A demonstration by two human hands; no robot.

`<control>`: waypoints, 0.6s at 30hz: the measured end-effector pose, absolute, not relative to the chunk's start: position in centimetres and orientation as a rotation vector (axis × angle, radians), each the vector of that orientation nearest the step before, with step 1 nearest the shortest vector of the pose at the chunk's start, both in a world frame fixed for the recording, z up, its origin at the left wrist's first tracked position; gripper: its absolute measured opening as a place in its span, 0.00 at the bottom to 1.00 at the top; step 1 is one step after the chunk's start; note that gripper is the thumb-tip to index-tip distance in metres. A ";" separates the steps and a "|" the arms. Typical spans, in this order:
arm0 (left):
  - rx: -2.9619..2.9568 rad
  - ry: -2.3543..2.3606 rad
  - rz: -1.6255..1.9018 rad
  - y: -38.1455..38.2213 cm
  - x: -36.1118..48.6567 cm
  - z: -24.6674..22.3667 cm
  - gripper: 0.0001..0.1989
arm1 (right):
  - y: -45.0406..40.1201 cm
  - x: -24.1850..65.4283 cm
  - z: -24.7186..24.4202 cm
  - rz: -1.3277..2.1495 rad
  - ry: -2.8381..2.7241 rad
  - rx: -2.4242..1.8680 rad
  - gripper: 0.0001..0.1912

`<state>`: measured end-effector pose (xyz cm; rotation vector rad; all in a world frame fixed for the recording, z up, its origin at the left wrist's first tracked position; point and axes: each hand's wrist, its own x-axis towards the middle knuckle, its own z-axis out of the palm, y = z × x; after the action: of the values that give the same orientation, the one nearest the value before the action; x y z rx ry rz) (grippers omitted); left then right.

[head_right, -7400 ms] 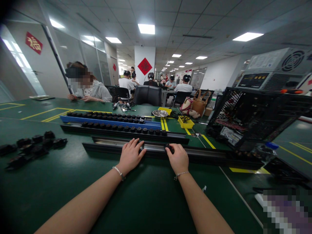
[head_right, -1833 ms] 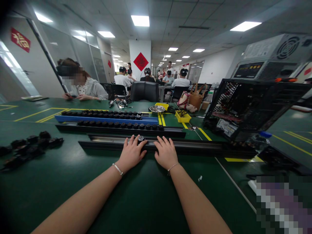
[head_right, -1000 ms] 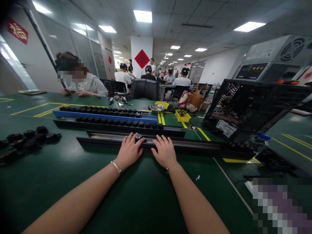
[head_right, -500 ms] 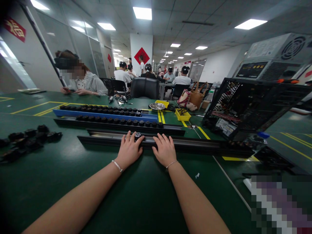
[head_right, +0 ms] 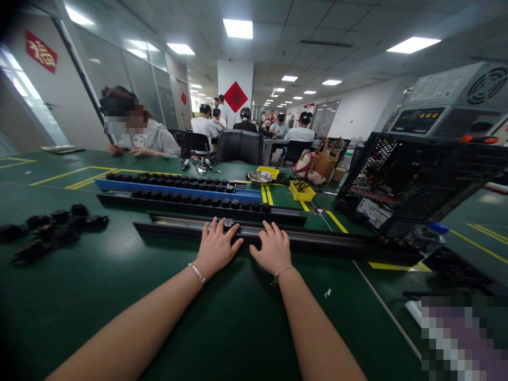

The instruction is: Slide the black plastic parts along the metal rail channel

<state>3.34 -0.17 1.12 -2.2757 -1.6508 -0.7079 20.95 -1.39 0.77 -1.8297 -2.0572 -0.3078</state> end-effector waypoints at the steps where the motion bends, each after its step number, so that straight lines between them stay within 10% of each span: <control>1: -2.275 -1.653 -0.706 -0.1 3.3 1.1 0.25 | -1.4 20.9 0.8 -0.297 -2.049 -1.845 0.16; 18: -2.289 -1.701 -0.699 -0.1 2.8 1.8 0.25 | -1.3 20.7 0.6 -0.392 -1.989 -1.766 0.17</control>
<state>2.85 -0.07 1.77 -2.2893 -1.7009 -0.6986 20.74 -1.27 0.61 -1.7659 -1.9893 -0.3923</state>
